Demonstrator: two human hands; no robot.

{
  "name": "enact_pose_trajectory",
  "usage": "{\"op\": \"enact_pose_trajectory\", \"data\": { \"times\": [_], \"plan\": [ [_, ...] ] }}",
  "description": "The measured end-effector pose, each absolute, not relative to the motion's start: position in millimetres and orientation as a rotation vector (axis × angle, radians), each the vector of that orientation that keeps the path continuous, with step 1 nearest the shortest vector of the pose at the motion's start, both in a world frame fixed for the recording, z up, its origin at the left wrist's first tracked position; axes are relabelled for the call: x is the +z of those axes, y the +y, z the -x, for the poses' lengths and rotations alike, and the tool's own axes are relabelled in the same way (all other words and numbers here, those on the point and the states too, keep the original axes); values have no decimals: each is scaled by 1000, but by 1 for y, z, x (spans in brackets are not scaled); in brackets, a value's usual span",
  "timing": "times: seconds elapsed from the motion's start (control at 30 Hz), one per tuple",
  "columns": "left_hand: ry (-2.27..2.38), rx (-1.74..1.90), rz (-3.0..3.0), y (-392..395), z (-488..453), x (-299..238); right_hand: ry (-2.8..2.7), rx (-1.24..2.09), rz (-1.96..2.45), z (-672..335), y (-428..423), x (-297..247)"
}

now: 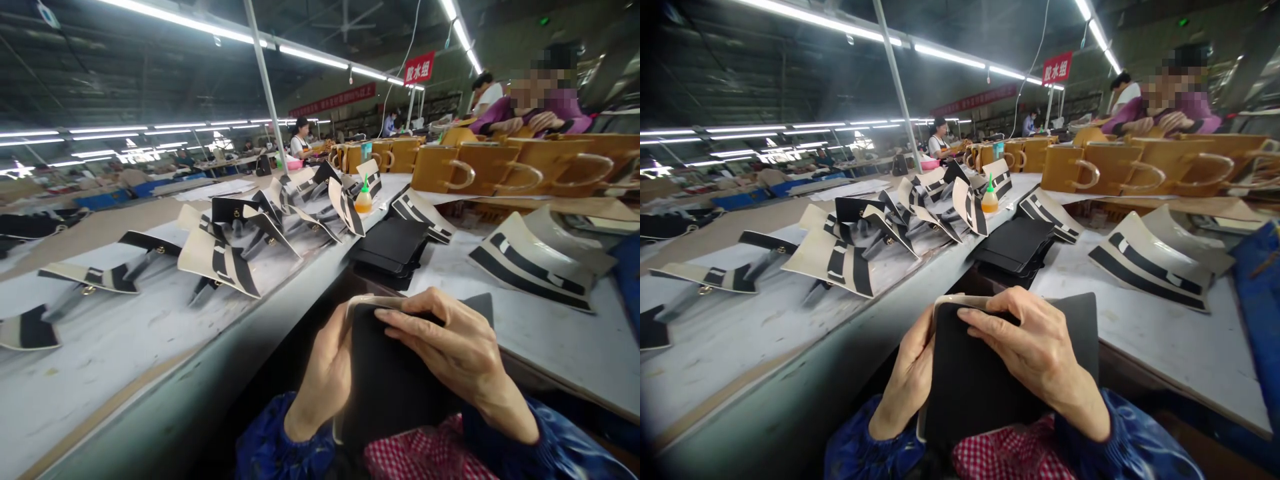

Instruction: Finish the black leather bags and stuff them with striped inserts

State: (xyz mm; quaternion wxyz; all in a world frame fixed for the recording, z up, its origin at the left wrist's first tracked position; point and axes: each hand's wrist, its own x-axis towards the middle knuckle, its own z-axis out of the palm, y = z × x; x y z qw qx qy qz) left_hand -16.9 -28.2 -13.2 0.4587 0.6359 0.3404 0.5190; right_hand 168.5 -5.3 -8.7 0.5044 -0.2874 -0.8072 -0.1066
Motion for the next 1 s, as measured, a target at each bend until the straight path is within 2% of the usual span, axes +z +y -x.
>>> {"op": "enact_pose_trajectory", "data": {
  "times": [0.37,1.0],
  "plan": [
    [876,1307,-1511,-34,15,-23,-1922,-332,706,-165,-7,-11],
    [841,1235,-1583,-35,19,-16,-2038,-255,578,-162,-7,-4]
  ]
}}
